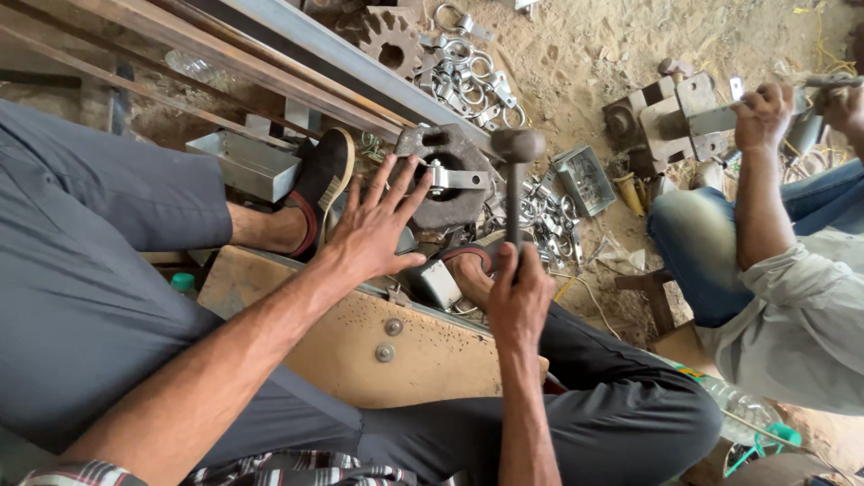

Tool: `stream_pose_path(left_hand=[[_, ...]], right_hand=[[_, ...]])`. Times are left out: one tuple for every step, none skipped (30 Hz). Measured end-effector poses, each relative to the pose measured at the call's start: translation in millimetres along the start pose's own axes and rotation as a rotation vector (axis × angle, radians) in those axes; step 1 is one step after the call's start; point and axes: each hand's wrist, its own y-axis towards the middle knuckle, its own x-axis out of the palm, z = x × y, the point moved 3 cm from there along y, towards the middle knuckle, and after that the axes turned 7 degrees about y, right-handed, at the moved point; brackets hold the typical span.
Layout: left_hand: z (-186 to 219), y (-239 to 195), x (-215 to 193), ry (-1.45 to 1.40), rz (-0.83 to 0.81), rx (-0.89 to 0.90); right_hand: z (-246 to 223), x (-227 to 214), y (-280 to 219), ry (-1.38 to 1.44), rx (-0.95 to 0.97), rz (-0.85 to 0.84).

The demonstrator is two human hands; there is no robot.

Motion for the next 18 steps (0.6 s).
stream_pose_path(left_hand=[[0.5,0.0,-0.1,-0.007,0.004,0.001],[0.4,-1.6,-0.1,-0.011,0.006,-0.001],[0.9,-2.4,-0.1,-0.013,0.01,0.001],[1.1,-0.5,-0.9,-0.011,0.016,0.006],[0.1,0.0,-2.0,-0.01,0.023,0.011],[-0.6,0.3,-2.9,-0.003,0.026,0.01],[-0.3,-1.8,-3.4,0.004,0.029,0.01],[3.1,-1.8,-3.4,0.002,0.031,0.012],[3.0,1.2,-3.9,0.01,0.008,0.012],[1.9,1.8,-4.0,0.015,-0.021,0.007],[3.4,1.5,-3.2,0.02,-0.049,0.003],[4.3,1.2,-4.1,0.013,-0.038,0.004],[6.5,1.0,-4.8,0.006,-0.027,0.006],[5.2,0.1,-6.6,0.006,-0.017,0.008],[2.7,0.5,-9.1,0.024,-0.003,0.01],[4.1,1.5,-9.8,0.032,0.008,0.014],[5.1,1.9,-10.1,0.04,0.019,0.019],[4.3,3.5,-11.9,0.08,0.079,0.025]], right_hand=[[-0.4,-3.1,4.5,0.027,-0.04,0.039],[-1.2,-4.8,6.1,0.058,-0.079,0.074],[-0.4,-5.5,3.8,0.015,-0.057,0.027],[0.7,-8.3,-0.1,-0.028,-0.037,-0.016],[1.8,-8.6,-3.9,-0.07,-0.017,-0.058],[4.7,-5.0,-6.1,-0.141,0.054,-0.116],[8.0,0.8,-8.7,-0.211,0.125,-0.174],[12.7,2.8,-10.4,-0.29,0.201,-0.233],[11.6,4.3,-9.5,-0.301,0.099,-0.194],[9.8,6.2,-11.2,-0.312,-0.002,-0.163],[7.8,4.7,-13.1,-0.322,-0.104,-0.133],[10.6,4.4,-11.0,-0.228,-0.01,-0.154],[12.9,2.8,-8.8,-0.133,0.083,-0.176],[13.7,5.3,-8.2,-0.031,0.176,-0.198],[11.0,6.5,-5.3,-0.007,0.134,-0.18],[10.5,2.1,-2.3,0.007,0.097,-0.164],[9.5,-0.9,-1.3,0.022,0.06,-0.147],[10.2,-3.3,-0.6,0.045,0.105,-0.143]])
